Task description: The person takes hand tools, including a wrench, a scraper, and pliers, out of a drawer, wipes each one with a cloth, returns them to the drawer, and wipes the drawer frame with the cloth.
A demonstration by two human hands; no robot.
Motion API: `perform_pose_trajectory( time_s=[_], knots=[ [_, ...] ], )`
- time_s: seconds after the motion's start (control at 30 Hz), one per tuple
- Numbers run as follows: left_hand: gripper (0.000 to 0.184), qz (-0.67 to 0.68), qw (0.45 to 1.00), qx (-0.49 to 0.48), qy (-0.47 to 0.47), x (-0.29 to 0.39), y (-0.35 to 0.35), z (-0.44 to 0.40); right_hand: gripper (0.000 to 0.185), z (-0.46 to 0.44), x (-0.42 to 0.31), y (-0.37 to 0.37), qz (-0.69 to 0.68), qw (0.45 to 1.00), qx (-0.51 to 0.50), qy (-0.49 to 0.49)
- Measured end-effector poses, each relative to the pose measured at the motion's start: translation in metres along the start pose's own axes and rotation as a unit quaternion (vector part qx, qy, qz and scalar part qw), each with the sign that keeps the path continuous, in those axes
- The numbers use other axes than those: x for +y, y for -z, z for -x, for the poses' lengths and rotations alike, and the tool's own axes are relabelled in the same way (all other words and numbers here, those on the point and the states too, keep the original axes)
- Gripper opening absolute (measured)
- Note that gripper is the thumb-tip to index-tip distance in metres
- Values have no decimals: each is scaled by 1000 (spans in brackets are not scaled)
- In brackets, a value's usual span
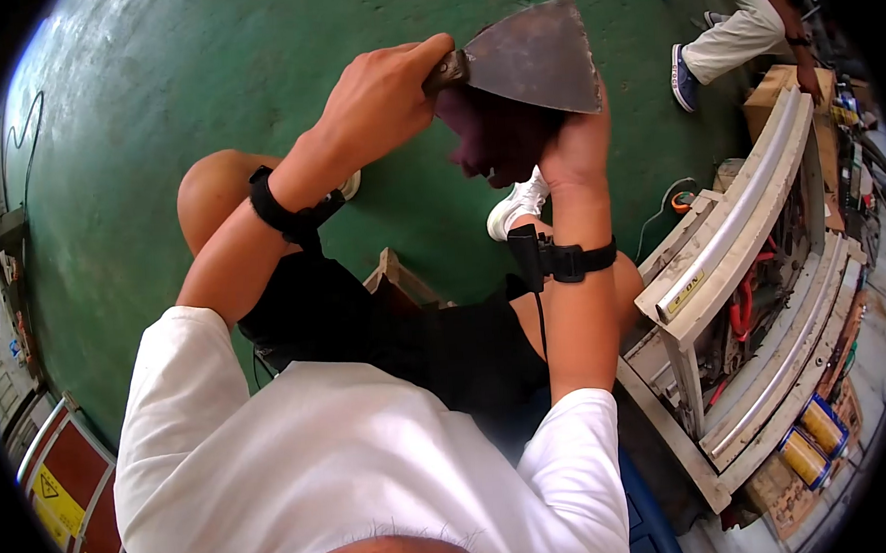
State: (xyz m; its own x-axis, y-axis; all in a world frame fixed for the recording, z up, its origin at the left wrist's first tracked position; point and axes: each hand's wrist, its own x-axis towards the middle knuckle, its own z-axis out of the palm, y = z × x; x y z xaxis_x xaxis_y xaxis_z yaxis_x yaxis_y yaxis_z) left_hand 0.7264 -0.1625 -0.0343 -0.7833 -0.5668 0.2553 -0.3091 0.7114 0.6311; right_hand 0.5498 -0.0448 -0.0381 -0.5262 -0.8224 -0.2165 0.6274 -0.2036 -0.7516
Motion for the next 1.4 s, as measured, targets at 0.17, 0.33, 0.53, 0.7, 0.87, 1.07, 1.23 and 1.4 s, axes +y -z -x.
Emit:
perform_pose_trajectory(
  time_s=[0.17,0.33,0.53,0.7,0.87,1.07,1.23,1.4],
  knots=[
    [31,-14,999,40,-33,-2,2,1,43,2,-19,5,0,998,-42,47],
    [30,-16,999,10,-44,1,1,1,36,13,-4,-6,-36,997,-55,-33],
    [30,-34,996,22,-80,-2,4,0,34,2,-26,1,39,995,53,79],
    [29,-22,996,36,-74,-4,1,0,33,9,-2,-8,14,988,150,45],
    [27,-37,998,4,-48,-6,11,-2,32,5,-20,-3,30,993,24,107],
    [16,-218,975,28,33,-37,3,-3,24,-6,-33,-14,171,943,96,269],
    [23,-227,972,19,63,-34,-10,4,24,-9,-8,-11,504,757,53,412],
    [26,-205,979,-1,5,-22,-14,5,36,0,19,-27,644,617,-147,428]
  ],
)
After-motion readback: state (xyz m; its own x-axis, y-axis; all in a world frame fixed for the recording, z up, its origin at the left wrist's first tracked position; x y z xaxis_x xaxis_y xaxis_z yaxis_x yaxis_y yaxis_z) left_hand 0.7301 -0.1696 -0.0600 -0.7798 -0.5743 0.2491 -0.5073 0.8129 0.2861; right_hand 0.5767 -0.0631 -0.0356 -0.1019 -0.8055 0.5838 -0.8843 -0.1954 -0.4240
